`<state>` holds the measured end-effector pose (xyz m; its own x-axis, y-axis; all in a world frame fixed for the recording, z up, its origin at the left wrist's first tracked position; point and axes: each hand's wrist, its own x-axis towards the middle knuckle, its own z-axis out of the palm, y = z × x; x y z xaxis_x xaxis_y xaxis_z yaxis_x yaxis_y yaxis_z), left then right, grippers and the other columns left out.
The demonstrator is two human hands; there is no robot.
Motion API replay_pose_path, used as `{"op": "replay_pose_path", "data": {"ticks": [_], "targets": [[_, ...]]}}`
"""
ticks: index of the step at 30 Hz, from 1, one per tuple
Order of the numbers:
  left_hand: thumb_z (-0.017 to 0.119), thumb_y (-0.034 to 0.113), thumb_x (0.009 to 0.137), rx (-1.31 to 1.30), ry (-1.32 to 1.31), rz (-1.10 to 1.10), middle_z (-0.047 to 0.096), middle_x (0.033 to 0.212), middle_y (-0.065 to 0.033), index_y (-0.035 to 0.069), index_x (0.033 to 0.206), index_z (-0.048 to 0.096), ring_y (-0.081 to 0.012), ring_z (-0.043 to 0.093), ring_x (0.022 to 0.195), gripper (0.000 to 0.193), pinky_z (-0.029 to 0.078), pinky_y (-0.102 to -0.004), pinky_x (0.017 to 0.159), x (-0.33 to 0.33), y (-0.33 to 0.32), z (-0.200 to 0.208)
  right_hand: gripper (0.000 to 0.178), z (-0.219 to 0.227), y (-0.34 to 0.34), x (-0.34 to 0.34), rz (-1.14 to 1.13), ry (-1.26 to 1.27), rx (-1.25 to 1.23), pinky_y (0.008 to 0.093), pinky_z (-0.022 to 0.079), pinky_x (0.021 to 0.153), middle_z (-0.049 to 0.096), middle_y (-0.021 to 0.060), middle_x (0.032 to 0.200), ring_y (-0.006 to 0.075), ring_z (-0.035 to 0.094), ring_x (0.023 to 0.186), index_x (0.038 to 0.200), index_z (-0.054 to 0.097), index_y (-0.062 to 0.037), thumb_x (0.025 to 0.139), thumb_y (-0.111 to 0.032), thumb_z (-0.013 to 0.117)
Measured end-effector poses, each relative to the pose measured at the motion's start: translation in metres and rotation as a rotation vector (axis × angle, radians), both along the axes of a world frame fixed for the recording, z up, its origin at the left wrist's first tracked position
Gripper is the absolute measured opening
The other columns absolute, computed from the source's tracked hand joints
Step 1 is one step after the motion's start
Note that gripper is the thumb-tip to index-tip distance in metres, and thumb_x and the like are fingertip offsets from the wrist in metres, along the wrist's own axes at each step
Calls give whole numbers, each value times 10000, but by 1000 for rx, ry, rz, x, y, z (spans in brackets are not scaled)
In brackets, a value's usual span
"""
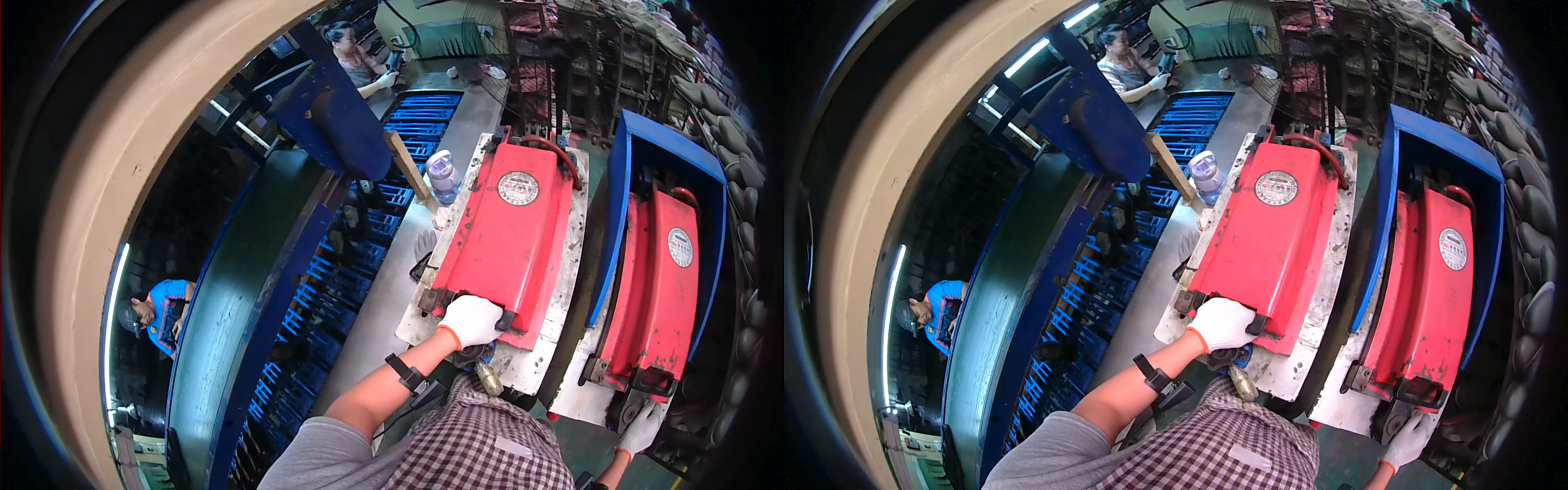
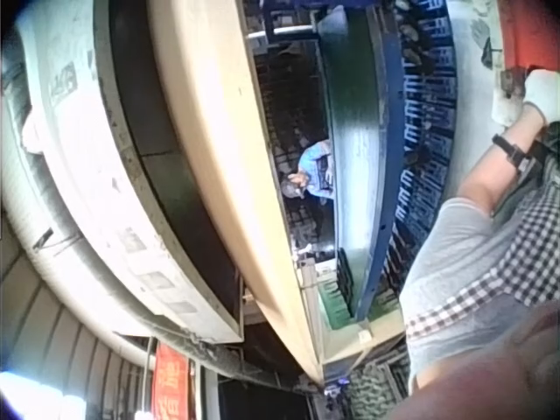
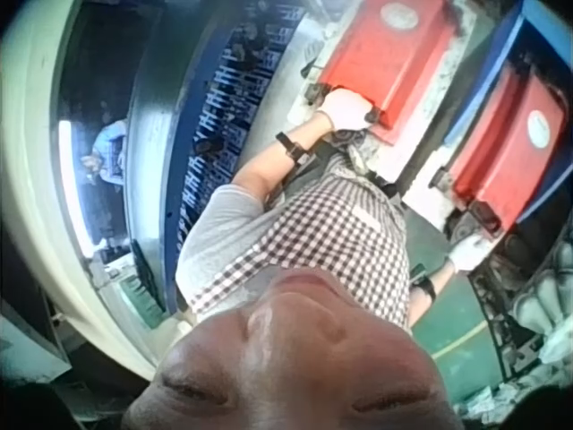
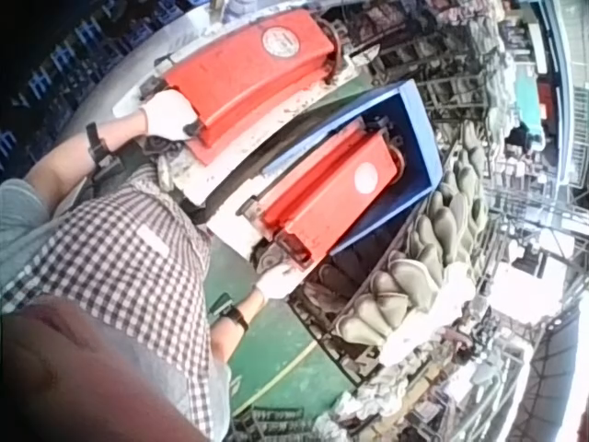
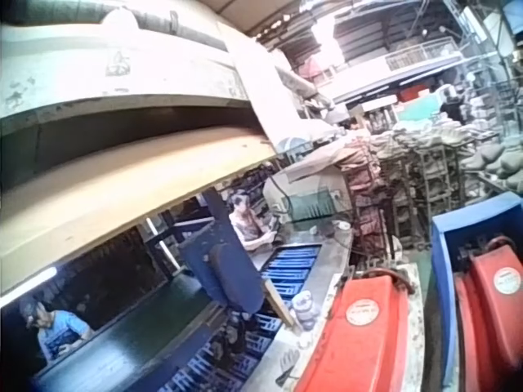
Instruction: Pressing shoe soles onto the upper part of the shoe using an industrial machine.
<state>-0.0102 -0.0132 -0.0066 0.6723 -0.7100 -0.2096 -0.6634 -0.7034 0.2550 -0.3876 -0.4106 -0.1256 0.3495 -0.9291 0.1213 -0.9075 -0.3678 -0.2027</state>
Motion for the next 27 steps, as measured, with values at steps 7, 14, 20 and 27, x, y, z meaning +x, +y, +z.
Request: {"op": "replay_pose_path", "data": {"ticks": [7, 14, 20, 27], "targets": [[751, 435, 806, -2, -23, -8, 721, 771, -181, 80, 832, 770, -371, 727, 731, 356, 579, -482, 691, -2, 1, -7, 542, 0, 1, 0, -19, 21, 5, 465, 498, 998, 668, 209, 1344, 408, 635, 1209, 1367, 652, -40, 1082, -449, 437], [693, 377, 835, 6, -4, -12, 733, 781, -179, 104, 839, 789, -369, 741, 761, 290, 584, -497, 711, -1, 0, 0, 553, 0, -4, -4, -40, 57, 84, 468, 490, 1025, 649, 207, 1380, 402, 617, 1251, 1396, 636, -61, 1074, -465, 440], [714, 397, 829, 18, 1, -4, 726, 774, -179, 92, 838, 779, -371, 733, 747, 312, 579, -495, 702, 1, 1, -2, 555, 23, 10, 12, -63, 61, 139, 468, 497, 1020, 650, 203, 1382, 403, 616, 1254, 1411, 625, -65, 1071, -465, 447], [731, 418, 820, 7, -12, 1, 713, 748, -185, 74, 825, 767, -374, 725, 718, 346, 574, -488, 681, 0, 2, -3, 511, 26, 16, 17, -71, 31, 77, 484, 514, 966, 683, 216, 1298, 415, 650, 1169, 1336, 676, -66, 1068, -451, 475]]}}
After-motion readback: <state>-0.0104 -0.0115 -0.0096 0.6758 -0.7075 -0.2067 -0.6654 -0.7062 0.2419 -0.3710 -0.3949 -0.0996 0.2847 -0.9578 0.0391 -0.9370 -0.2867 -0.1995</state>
